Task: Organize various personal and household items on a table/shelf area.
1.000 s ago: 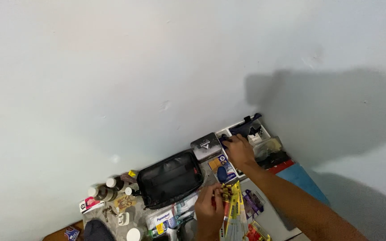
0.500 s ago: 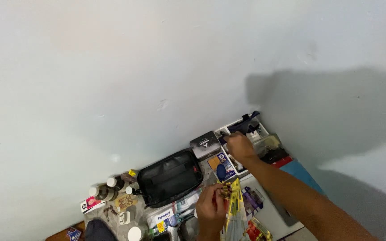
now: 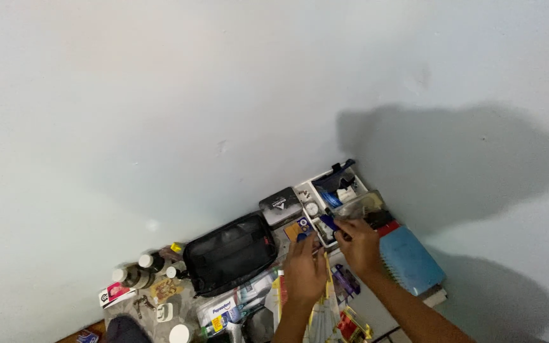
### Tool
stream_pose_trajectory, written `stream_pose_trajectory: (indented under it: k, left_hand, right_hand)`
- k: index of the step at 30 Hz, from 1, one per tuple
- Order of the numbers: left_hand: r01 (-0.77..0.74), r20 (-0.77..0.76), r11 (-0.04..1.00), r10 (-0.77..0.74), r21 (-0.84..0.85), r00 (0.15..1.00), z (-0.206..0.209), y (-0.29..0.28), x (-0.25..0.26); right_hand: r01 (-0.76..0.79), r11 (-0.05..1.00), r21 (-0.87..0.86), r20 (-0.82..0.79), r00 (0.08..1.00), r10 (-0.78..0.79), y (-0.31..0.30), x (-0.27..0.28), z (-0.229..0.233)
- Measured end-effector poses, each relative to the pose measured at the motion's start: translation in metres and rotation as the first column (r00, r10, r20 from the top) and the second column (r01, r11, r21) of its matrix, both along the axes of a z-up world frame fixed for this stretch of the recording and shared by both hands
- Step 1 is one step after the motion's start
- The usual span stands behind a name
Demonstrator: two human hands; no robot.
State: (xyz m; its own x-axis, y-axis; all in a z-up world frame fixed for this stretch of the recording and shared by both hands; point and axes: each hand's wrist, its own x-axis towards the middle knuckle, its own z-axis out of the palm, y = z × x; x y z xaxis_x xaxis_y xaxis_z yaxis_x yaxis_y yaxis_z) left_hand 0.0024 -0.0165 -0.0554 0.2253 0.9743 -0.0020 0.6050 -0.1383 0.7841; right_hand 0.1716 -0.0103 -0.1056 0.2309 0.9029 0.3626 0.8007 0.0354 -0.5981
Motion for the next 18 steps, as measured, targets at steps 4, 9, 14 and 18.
stream_pose_trajectory:
  k: [4,9,14,18]
  left_hand:
    - [0.086,-0.109,0.993,-0.077,0.085,0.991,-0.024,0.017,0.018]
    - [0.222,-0.225,0.972,-0.2,0.076,0.954,-0.029,0.028,0.028]
    - [0.165,-0.255,0.982,-0.138,0.088,0.957,-0.037,0.028,0.029]
    - [0.134,-0.256,0.986,-0.104,0.104,0.961,-0.044,0.023,0.033]
  right_hand:
    - [0.023,1.0,0.008,0.048,0.999,-0.023,-0.006,-0.004,-0.016]
    - [0.035,0.999,-0.01,-0.037,0.999,-0.036,-0.012,-0.003,-0.023]
    - [0.069,0.989,-0.131,-0.135,0.987,-0.087,-0.013,-0.001,-0.026]
    - [0.067,0.988,-0.141,-0.179,0.98,-0.092,-0.012,0.0,-0.026]
